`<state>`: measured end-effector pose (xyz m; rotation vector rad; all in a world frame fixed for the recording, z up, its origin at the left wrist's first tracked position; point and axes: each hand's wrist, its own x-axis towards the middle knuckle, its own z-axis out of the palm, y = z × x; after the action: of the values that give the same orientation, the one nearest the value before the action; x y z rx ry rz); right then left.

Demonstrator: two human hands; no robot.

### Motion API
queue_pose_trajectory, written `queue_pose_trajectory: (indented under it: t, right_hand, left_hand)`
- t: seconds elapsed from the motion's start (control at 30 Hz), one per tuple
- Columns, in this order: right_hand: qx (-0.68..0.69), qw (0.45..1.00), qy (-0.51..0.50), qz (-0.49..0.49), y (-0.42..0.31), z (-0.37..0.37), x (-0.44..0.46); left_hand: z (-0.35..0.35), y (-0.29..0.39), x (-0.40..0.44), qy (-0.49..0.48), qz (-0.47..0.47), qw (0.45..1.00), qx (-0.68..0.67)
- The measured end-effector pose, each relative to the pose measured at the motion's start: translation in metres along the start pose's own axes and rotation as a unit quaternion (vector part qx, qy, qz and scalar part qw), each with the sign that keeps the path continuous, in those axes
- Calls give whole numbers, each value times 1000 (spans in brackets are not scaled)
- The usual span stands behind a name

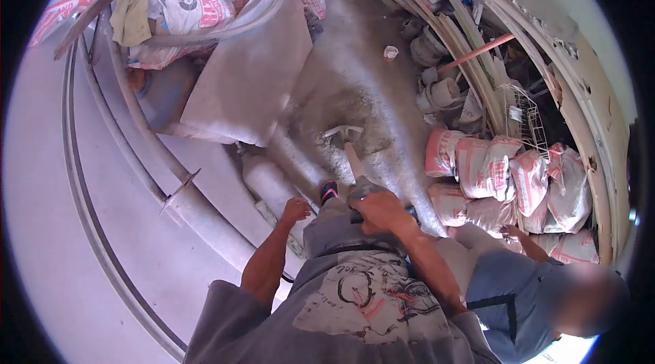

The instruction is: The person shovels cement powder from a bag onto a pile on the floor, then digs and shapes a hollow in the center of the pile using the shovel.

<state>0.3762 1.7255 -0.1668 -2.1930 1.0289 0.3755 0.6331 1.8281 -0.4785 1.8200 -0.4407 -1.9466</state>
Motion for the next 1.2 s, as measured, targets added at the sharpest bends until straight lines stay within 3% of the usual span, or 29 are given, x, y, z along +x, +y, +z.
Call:
queue_pose_trajectory:
  t: [0.27,0.4,0.57,0.73,0.87,0.93,0.97,1.0,1.07,1.1,1.2]
  right_hand:
    - [17,999,-33,24,-14,7,13]
    - [25,998,3,53,-23,-17,0]
    - [48,997,-19,63,-40,-35,-22]
    - [33,994,-57,82,-20,7,-9]
    - [11,997,38,61,-6,4,-12]
    - [38,989,103,101,-10,-21,-23]
    - [53,982,135,121,-15,-34,-33]
    - [74,972,181,132,-18,-47,-47]
    - [115,942,277,154,-17,-70,-79]
    - [128,932,278,192,-7,-71,-101]
    - [255,853,358,283,-4,-88,-172]
  left_hand:
    - [-5,-11,9,4,-16,999,33]
    - [-5,-13,16,5,-14,1000,23]
    - [0,-4,23,-44,4,999,-5]
    - [27,10,39,-96,17,995,-5]
    - [67,-5,83,-112,-22,991,-73]
    - [97,18,71,-165,7,984,-74]
    - [119,42,50,-152,-40,978,-135]
    - [143,63,33,-141,-87,967,-194]
    - [182,62,50,-219,-119,913,-324]
    - [205,79,41,-215,-134,899,-357]
    - [267,100,36,-252,-69,843,-469]
